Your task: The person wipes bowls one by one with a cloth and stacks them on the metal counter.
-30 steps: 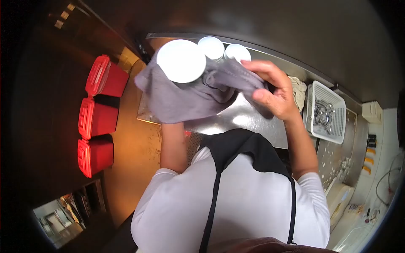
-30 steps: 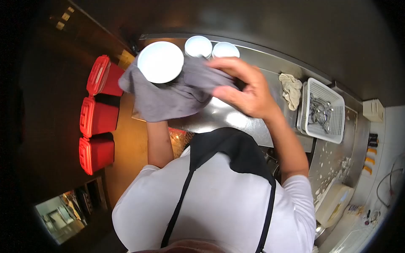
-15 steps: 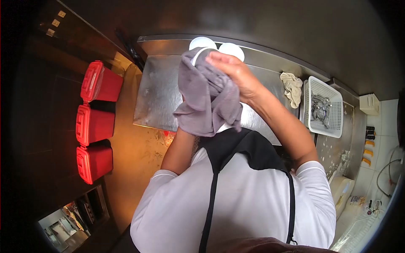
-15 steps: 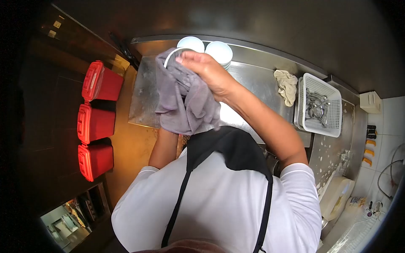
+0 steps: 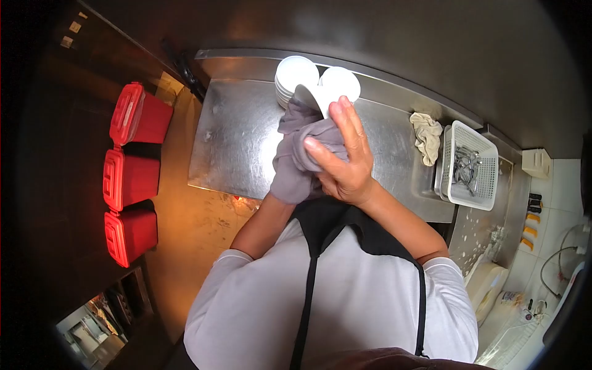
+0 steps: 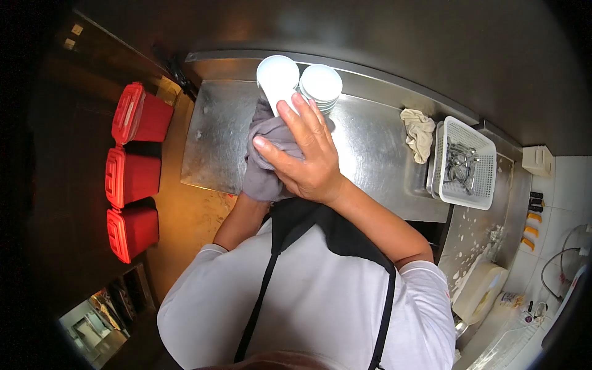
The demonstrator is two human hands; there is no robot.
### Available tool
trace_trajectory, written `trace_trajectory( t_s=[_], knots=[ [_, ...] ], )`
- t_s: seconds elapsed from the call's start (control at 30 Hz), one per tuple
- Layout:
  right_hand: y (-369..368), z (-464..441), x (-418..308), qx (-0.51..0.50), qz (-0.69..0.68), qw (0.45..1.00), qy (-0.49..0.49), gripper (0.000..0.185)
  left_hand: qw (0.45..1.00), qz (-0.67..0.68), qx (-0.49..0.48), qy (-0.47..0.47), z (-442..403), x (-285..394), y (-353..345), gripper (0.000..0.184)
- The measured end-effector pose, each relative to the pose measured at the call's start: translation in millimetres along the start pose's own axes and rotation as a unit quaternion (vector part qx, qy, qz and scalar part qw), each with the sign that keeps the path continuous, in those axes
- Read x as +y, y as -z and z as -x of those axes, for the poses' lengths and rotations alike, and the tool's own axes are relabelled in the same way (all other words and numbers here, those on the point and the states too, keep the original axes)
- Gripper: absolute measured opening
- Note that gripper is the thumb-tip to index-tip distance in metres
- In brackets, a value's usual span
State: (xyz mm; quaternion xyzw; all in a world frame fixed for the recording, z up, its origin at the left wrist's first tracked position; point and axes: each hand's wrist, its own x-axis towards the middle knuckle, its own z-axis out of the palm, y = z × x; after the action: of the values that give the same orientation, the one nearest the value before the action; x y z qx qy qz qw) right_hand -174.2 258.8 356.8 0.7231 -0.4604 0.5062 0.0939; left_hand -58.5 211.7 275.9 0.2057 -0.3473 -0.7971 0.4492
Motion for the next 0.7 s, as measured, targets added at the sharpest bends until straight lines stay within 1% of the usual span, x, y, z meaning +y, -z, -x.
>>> trace_trajectory(
  t_s=[0.1, 0.17, 0.2, 0.23, 0.27, 0.37, 0.4, 0.47, 0.53, 0.63, 0.7],
  knots=[
    [8, -17, -1, 0.037, -0.162, 0.982, -0.09, 0.038, 0.998, 0.044, -0.048, 0.017, 1, 3, 6, 0.045],
    [12, -29, -1, 0.023, -0.267, 0.927, -0.263, 0.035, 0.999, 0.024, -0.037, 0.015, -1, 3, 7, 0.045],
    [19, -35, 4, -0.017, -0.318, 0.88, -0.353, 0.035, 0.999, 0.013, -0.031, 0.016, -4, 2, 8, 0.045],
    [22, -39, 9, -0.053, -0.365, 0.82, -0.439, 0.036, 1.0, 0.0, -0.027, 0.016, -6, 2, 9, 0.045],
    [20, -36, 16, -0.045, -0.496, 0.722, -0.48, 0.04, 1.0, -0.009, -0.025, 0.017, -8, 1, 8, 0.045],
    [9, -24, 2, 0.026, -0.435, 0.724, -0.535, 0.049, 0.999, -0.038, -0.011, 0.027, -10, -3, 11, 0.045],
    [1, -8, 8, 0.07, -0.474, 0.687, -0.547, 0.05, 0.998, -0.046, -0.008, 0.033, -8, -5, 13, 0.045],
    [-7, 4, -5, 0.108, -0.448, 0.708, -0.535, 0.049, 0.997, -0.059, 0.005, 0.048, -4, -9, 15, 0.045],
    [-16, 13, -4, 0.128, -0.471, 0.723, -0.49, 0.04, 0.996, -0.064, 0.02, 0.06, 2, -10, 17, 0.045],
    [-13, 22, 9, 0.054, -0.356, 0.813, -0.458, 0.036, 0.995, -0.019, 0.066, 0.078, 2, -9, 18, 0.046],
    [-5, 19, 16, 0.031, -0.315, 0.845, -0.431, 0.035, 0.983, 0.093, 0.116, 0.105, -4, -5, 16, 0.044]
  ],
)
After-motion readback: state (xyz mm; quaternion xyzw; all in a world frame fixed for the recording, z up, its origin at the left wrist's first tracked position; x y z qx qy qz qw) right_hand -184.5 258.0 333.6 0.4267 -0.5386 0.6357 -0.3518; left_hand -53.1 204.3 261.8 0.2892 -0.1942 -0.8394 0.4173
